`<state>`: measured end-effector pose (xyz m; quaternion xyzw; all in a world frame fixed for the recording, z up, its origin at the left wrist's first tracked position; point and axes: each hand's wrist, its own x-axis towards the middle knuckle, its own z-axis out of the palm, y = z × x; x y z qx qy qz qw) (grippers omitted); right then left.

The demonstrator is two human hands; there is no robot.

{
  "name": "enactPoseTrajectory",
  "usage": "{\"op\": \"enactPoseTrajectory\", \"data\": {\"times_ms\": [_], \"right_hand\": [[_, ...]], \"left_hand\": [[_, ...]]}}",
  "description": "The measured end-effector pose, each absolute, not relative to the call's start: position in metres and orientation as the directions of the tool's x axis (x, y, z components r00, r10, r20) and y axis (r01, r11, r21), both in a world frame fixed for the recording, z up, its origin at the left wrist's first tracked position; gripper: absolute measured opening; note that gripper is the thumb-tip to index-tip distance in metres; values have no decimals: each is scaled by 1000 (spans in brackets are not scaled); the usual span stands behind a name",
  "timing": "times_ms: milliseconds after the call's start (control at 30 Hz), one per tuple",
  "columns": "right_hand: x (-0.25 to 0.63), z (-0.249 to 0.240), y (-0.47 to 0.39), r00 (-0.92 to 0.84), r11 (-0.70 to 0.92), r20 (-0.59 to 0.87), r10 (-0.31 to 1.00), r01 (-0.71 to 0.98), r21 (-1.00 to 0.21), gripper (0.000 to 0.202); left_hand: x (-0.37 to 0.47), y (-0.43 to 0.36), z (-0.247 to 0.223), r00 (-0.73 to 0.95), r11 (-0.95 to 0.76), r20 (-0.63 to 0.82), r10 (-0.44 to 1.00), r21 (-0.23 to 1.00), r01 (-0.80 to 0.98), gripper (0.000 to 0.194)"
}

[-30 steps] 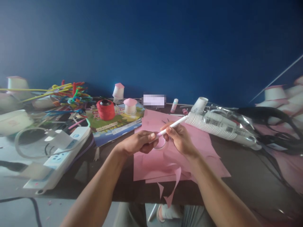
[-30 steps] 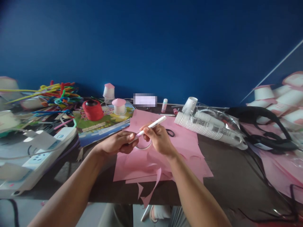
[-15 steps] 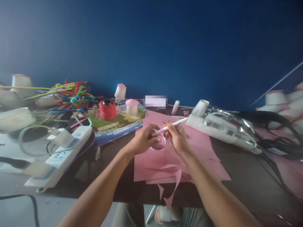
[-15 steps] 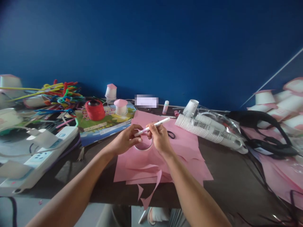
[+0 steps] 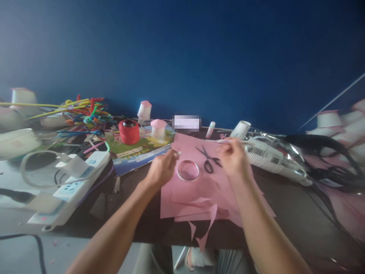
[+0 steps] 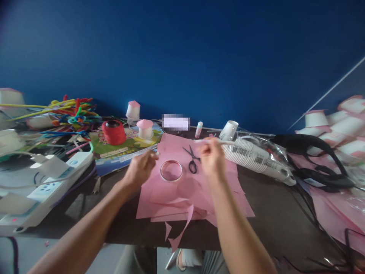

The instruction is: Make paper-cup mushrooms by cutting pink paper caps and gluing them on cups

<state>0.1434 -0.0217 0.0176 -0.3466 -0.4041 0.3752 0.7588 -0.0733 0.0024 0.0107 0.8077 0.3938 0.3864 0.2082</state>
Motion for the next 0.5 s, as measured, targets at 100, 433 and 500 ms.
{"op": "enactPoseTrajectory", "data": {"times_ms": [100,433,500], "right_hand": [[164,21,-14,608,599,320,726,-331,-730,20],[131,-1,-12,356,296,169,919,-342,-892,27],[136,-5,-13,326,265,187,927,-215,-940,24]], "left_hand": [[-76,10,12,231,-520,465,854,765,380,29],[-71,23,-7,233,-447,400,887,871,206,17],[-74,27,-7,196,-369,327,924,897,244,15]]}}
